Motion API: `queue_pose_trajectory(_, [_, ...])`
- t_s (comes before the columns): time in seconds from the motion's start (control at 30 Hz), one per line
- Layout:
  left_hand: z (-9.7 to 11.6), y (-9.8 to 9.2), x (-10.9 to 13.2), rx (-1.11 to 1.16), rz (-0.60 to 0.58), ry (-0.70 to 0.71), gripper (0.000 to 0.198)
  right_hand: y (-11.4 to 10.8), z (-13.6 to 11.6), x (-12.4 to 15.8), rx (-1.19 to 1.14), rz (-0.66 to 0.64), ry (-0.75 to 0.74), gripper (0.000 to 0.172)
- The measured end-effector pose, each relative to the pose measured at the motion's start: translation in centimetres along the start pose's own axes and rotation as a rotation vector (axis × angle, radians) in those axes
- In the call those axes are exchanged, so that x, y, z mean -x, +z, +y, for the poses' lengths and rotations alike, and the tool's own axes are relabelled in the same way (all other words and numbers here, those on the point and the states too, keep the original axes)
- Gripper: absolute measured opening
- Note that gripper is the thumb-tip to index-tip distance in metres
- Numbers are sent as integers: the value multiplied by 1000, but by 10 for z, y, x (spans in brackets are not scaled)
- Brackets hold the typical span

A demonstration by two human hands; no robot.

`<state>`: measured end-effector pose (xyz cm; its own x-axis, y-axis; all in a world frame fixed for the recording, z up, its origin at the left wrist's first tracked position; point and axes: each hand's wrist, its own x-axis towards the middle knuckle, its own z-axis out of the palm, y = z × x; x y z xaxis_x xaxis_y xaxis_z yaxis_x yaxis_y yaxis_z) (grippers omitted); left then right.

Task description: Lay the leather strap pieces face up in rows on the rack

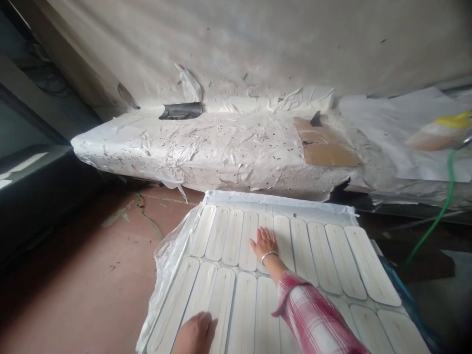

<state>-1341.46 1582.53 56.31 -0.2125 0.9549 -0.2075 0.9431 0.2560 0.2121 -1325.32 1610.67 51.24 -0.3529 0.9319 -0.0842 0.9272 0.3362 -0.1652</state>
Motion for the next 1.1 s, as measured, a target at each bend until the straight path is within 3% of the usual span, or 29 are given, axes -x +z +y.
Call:
queue_pose_trajectory(0.13, [-13, -18, -106, -18, 162, 259, 34, 31, -4, -16, 37, -23, 46, 65])
queue_pose_trajectory(0.27, [-5, -14, -194, -122, 193, 456, 48, 11, -15, -37, 25, -52, 79, 66])
queue_pose_trajectory(0.37, [0, 7, -237, -160, 173, 494, 57, 5, -36, -68, -9, -22, 41, 66])
queue_pose_trajectory(0.47, [-2, 28, -257, -195, 157, 504, 63, 21, -49, -93, -19, -47, 6, 66])
queue_pose_trajectory(0.6, [-8, 36, -263, -216, 167, 515, 68, 40, -54, -90, -16, -21, 17, 67])
queue_pose_trajectory(0.73, [-9, 25, -250, -206, 95, 511, 64, 39, -56, -45, -58, -80, -1, 65])
queue_pose_trajectory(0.93, [-11, 24, -180, -221, -56, 472, 60, 36, -52, 50, -158, -178, -61, 64])
queue_pose_trajectory(1.1, [4, 18, -131, -288, -182, 319, 56, 14, -47, 88, -142, -255, -138, 63])
